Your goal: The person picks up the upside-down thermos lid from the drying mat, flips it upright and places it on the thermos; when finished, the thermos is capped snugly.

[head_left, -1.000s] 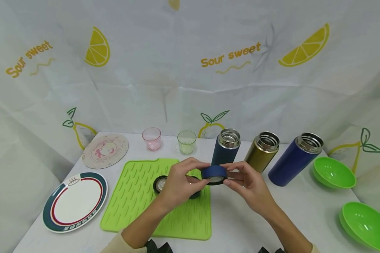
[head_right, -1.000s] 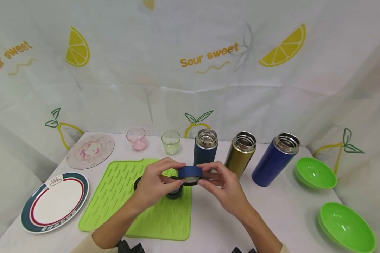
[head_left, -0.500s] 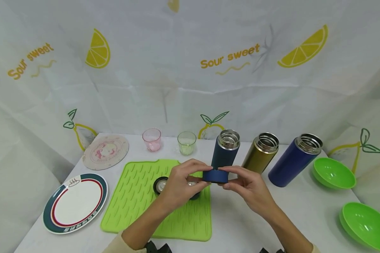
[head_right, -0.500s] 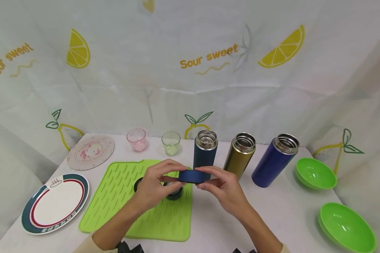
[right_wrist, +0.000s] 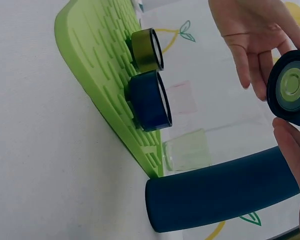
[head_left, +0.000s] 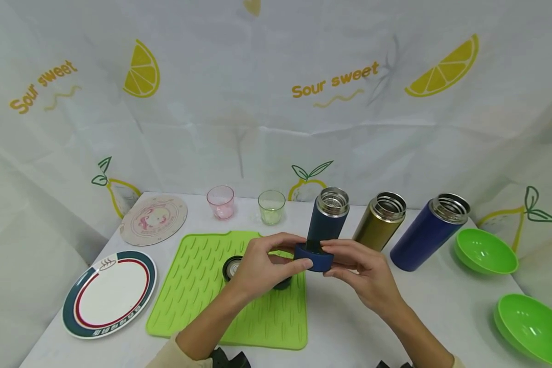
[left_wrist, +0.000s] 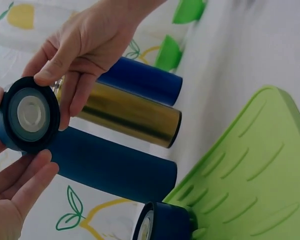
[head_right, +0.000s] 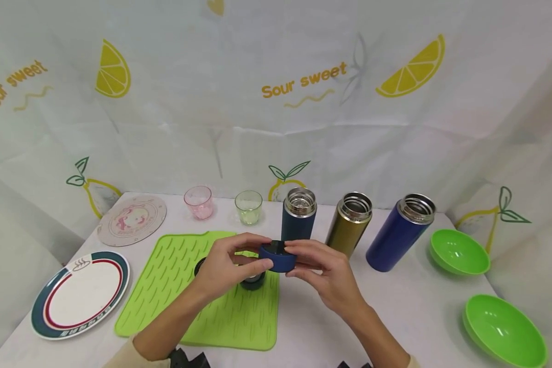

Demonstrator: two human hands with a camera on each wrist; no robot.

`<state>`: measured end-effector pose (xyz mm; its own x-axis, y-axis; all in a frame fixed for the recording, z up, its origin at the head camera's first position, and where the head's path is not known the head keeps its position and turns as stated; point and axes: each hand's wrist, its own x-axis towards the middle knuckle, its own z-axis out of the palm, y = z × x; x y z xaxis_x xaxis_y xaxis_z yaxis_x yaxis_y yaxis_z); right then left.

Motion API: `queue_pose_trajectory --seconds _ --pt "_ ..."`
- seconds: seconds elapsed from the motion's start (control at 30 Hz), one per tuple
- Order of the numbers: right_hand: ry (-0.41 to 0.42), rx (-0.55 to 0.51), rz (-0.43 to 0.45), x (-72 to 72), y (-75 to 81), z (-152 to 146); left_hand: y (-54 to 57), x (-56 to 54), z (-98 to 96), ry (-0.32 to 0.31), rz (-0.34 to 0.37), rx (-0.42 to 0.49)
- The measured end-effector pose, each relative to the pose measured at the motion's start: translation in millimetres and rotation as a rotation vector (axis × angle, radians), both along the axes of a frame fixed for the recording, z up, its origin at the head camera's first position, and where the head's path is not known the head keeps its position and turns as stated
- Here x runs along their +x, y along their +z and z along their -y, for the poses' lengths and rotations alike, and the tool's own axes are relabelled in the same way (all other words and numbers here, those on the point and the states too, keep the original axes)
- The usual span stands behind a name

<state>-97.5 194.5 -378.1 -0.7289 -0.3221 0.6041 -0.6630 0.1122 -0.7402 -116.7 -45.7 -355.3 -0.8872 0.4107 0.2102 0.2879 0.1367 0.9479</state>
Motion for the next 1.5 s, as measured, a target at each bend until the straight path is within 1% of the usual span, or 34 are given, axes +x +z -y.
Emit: queue_pose_trajectory --seconds 0.1,0.27,0.4,0.57,0.7,0.8,0.87,0.93,1.0,1.17,1.23,1.27,1.3,1.4,1.47,1.5 --pt "-0.012 0.021 0.001 0.3 -0.2 -0.2 -0.8 -0.5 0.8 -0.023 -0.017 0.018" --pt "-0.023 0.046 -0.023 0.7 0.3 0.0 -0.8 -1.3 2.9 -0.070 -0.048 0.059" --pt "-0.037 0.075 -0.037 0.7 1.2 1.1 -1.0 -2.0 3.7 -0.091 -0.072 0.057" --pt "-0.062 0.120 -0.030 2.3 1.7 2.5 -1.8 -1.6 5.0 -0.079 -0.107 0.018" --pt "-0.094 0.163 -0.028 4.0 1.6 2.9 -2.4 -0.6 5.1 -0.058 -0.157 -0.008" --pt "-0.140 0.191 -0.055 4.7 1.9 2.4 -1.6 0.3 5.7 -0.041 -0.182 -0.011" --pt "-0.195 0.203 -0.087 4.8 2.3 1.5 -0.7 0.5 6.8 -0.025 -0.190 -0.011" --pt "-0.250 0.190 -0.112 4.9 2.5 0.2 0.6 0.2 8.3 -0.010 -0.197 -0.007" --pt "-0.291 0.150 -0.124 4.1 2.4 -1.1 1.4 -0.6 10.2 0.005 -0.203 -0.006" --pt "-0.316 -0.023 -0.120 -1.1 2.0 1.3 0.3 -2.2 13.3 0.018 -0.216 -0.008" --pt "-0.331 -0.080 -0.103 -3.8 0.5 4.3 -0.7 -2.2 13.9 0.020 -0.222 -0.013" --pt "-0.351 -0.097 -0.075 -4.9 -0.6 6.3 -1.3 -2.1 14.3 0.023 -0.230 -0.017" --pt "-0.368 -0.110 -0.039 -5.9 -1.9 8.1 -1.7 -1.9 14.6 0.026 -0.233 -0.021" --pt "-0.399 -0.135 0.107 -9.0 -7.7 12.5 -3.7 -1.7 15.9 0.032 -0.247 -0.026" --pt "-0.406 -0.139 0.207 -11.4 -11.4 14.5 -5.5 -1.5 16.8 0.035 -0.252 -0.029" --pt "-0.398 -0.144 0.240 -12.9 -13.1 15.1 -6.3 -1.4 17.1 0.035 -0.252 -0.029"
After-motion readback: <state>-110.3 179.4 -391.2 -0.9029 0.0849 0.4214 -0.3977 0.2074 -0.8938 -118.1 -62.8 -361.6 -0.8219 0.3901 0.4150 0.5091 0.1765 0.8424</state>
